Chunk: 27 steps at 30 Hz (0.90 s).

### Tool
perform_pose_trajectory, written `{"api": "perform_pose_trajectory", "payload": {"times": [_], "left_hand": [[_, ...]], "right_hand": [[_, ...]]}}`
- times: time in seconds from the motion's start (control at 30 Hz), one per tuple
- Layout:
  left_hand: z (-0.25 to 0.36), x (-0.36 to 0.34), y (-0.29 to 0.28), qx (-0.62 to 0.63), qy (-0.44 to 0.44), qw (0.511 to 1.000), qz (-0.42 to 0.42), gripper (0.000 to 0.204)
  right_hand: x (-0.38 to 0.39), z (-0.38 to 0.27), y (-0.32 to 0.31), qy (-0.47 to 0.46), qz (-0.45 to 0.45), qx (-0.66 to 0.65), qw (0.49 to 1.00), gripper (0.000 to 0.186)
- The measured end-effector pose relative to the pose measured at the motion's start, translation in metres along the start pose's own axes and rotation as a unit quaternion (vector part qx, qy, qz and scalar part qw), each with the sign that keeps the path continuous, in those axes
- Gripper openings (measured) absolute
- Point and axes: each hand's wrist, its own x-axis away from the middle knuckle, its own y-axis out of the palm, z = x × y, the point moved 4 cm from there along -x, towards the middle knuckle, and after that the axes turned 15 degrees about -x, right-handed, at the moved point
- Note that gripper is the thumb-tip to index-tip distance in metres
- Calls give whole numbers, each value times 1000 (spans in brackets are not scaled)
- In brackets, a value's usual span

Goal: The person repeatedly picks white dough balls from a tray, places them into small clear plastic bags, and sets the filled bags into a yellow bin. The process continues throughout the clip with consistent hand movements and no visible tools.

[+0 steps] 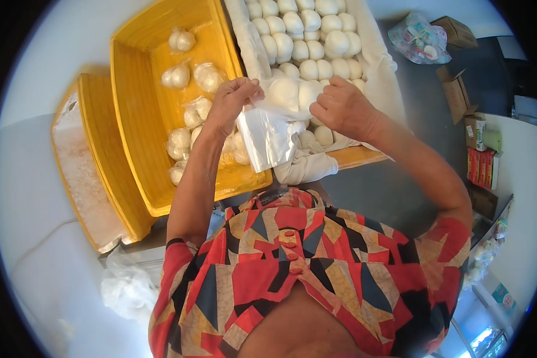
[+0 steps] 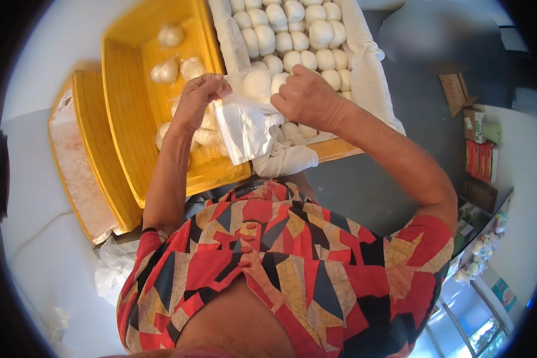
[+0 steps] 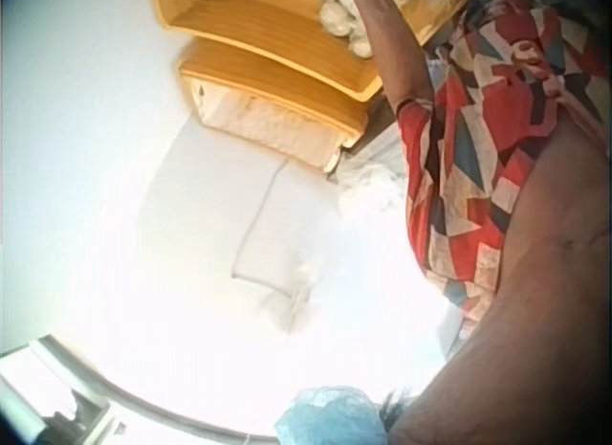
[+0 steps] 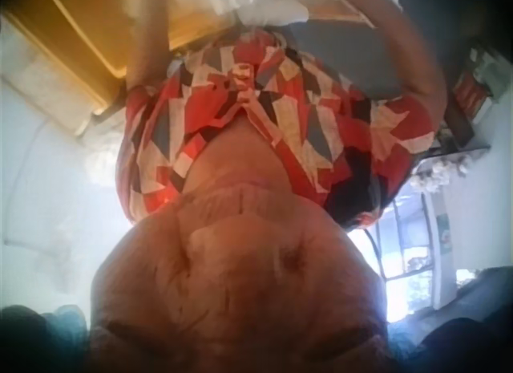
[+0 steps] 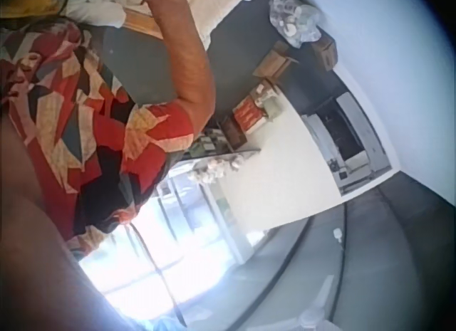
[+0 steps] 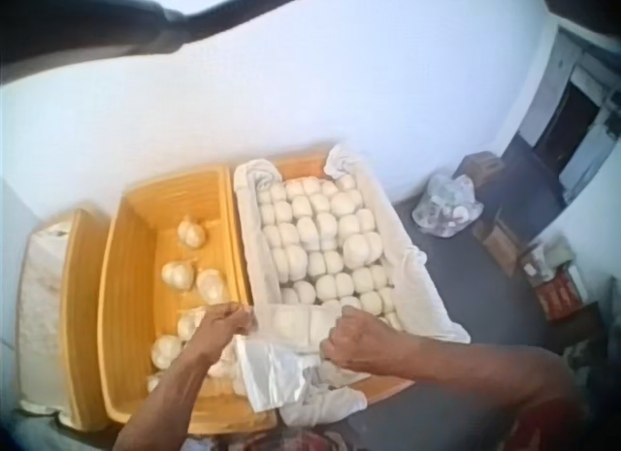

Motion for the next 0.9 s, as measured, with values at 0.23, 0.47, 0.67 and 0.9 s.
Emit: {"api": "perform_pose_trajectory", "payload": {"times": [0.23,0.47,0.67,0.9], "left_hand": [[43,32,14,73,88,982,-152,33],[18,36,15,84,81,987,-108,19],[-34,30,-22,253,42,965,-61,21],[-27,55,-10,310,5,949,-63,21]], "right_hand": [[-18,16,17,279,319,-563,709,29],[-53,-16,35,317,247,-780,480,47],[-12,25,82,356,306,-752,463,27],[-38,-13,73,242,243,-869,358,31]]}}
